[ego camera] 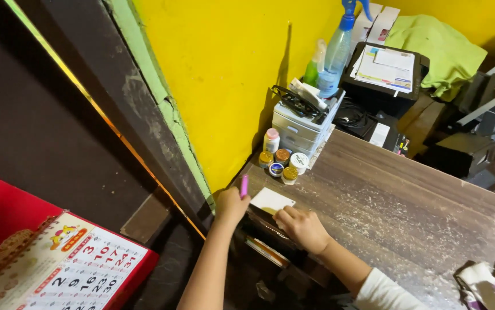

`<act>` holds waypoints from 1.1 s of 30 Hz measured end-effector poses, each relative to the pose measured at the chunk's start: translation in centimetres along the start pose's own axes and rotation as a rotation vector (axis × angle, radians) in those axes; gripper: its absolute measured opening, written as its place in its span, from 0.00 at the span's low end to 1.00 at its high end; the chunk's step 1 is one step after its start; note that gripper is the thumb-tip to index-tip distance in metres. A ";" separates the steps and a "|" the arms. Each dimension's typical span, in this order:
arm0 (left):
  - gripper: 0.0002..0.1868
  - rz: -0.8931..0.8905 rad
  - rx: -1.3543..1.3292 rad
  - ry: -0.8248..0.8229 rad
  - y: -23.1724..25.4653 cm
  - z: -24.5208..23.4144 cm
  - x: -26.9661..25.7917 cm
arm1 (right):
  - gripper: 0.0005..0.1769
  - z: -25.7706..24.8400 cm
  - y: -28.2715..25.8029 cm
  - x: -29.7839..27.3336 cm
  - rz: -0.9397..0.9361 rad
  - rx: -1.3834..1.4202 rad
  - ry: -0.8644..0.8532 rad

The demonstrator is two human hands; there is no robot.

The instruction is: Using a binding machine on papers, then clearing and wiping down a desk surface.

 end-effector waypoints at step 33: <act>0.13 0.416 -0.198 0.339 5.4 0.1 2.0 | 0.12 0.4 9.7 10.4 1.072 0.582 0.283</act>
Point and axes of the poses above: each hand's wrist, its own x-axis towards the middle knuckle, its own z-axis out of the palm, y = z × x, the point moved 7 cm from there along x, towards the middle knuckle, and after that the axes turned 15 degrees about y, right-handed, at the moved point
